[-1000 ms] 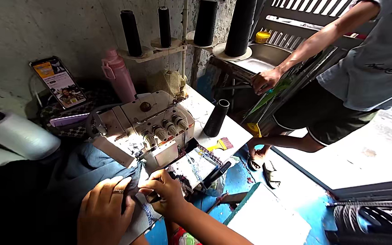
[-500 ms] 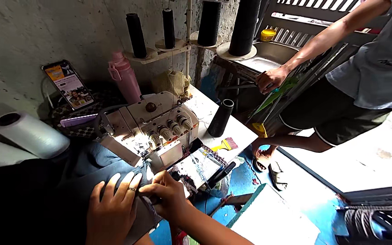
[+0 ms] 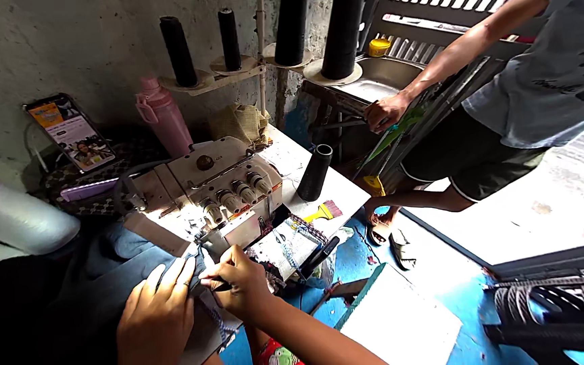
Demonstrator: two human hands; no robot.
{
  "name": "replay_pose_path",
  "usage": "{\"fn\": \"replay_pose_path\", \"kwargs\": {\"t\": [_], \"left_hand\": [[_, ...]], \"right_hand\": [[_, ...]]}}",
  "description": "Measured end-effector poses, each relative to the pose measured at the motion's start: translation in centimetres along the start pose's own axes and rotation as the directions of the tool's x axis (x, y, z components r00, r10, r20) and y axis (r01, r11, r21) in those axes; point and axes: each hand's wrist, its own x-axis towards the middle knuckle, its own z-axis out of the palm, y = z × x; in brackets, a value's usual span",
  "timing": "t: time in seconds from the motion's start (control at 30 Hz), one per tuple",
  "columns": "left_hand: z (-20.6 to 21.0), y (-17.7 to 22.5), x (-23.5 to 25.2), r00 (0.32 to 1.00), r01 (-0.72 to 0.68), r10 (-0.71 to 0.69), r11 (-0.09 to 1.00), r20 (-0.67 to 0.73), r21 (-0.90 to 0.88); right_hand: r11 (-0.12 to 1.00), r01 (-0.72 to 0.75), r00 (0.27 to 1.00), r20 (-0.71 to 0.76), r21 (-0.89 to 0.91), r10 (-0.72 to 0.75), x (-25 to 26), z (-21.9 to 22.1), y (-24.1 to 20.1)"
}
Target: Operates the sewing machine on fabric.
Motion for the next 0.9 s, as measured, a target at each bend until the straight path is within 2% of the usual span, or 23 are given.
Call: {"fn": "replay_pose_path", "kwargs": {"t": [0.13, 0.33, 0.43, 0.57, 0.77, 0.9], "left_hand": [[0.0, -0.4, 0.5, 0.998, 0.061, -0.058, 0.995, 0.032, -0.077], [0.3, -0.8, 1.3, 0.992, 0.099, -0.097, 0.995, 0.082, -0.024], [0.1, -1.4, 2.4, 0.989, 0.113, -0.111, 0.993, 0.098, -0.023], [-0.1, -1.8, 3.4, 0.973, 0.178, -0.175, 0.984, 0.152, -0.006], [-0.8, -1.5, 2.4, 0.942, 0.285, -0.286, 0.958, 0.179, 0.033], [-1.6, -1.7, -0.3, 0.942, 0.305, -0.3, 0.952, 0.151, -0.006]], "right_hand": [[0.999, -0.011, 1.0, 0.017, -0.03, 0.012, 0.6, 0.3, -0.1], [0.994, -0.045, 0.997, 0.058, -0.099, 0.051, 1.1, 0.4, -0.6], [0.986, -0.108, 0.976, 0.174, -0.129, 0.129, 1.2, -1.0, -1.7], [0.974, -0.201, 0.902, 0.368, -0.101, 0.224, 1.8, -3.6, -3.2], [0.987, -0.142, 0.919, 0.36, -0.079, 0.161, 2.6, -4.3, -3.8], [0.959, -0.095, 0.883, 0.421, -0.268, 0.205, 3.6, -3.5, -4.9]]}}
